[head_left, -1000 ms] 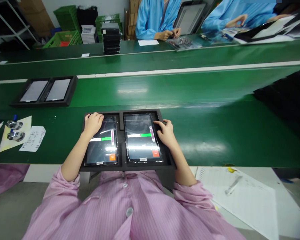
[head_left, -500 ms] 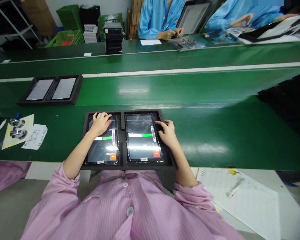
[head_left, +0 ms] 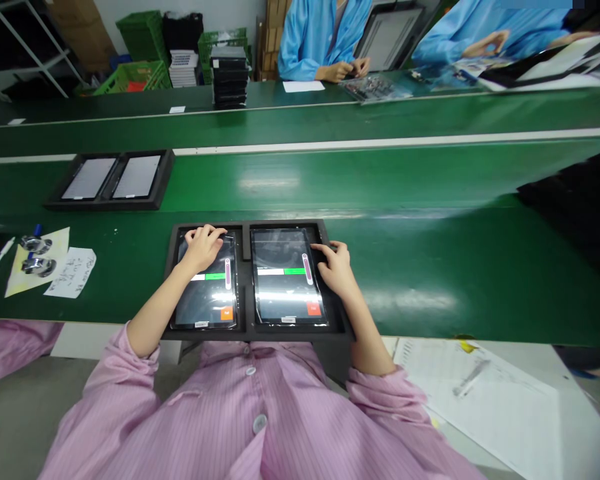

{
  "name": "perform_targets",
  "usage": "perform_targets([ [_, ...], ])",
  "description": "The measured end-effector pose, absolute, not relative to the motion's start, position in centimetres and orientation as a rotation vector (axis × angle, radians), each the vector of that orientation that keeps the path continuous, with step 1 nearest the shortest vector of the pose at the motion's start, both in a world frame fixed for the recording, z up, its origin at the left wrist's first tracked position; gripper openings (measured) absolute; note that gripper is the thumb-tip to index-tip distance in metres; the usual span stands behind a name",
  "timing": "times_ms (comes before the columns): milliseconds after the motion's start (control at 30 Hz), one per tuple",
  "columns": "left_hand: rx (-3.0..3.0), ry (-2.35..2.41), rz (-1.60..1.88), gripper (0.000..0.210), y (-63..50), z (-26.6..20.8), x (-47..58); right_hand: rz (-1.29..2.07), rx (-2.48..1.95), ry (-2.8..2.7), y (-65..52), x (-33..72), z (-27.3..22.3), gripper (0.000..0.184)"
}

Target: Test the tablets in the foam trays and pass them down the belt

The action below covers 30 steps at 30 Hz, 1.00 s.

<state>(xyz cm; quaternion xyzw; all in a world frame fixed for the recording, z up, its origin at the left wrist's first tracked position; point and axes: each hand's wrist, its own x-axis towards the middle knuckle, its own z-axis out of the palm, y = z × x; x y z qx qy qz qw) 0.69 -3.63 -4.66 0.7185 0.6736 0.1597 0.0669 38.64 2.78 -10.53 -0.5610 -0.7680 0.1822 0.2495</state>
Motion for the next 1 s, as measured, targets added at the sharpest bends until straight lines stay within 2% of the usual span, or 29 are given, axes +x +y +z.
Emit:
perform_targets([
  [433,2.020,1.979,0.607,0.050,-3.6,-4.0,-0.2,0.475,-1.493,-2.101,2.9,38.6,-10.6,0.054],
  [1000,2.047,2.040,0.521,0.039,-3.7,-3.5,0.6,0.479,-1.487,-2.091,3.0,38.6,-10.7,0.054],
])
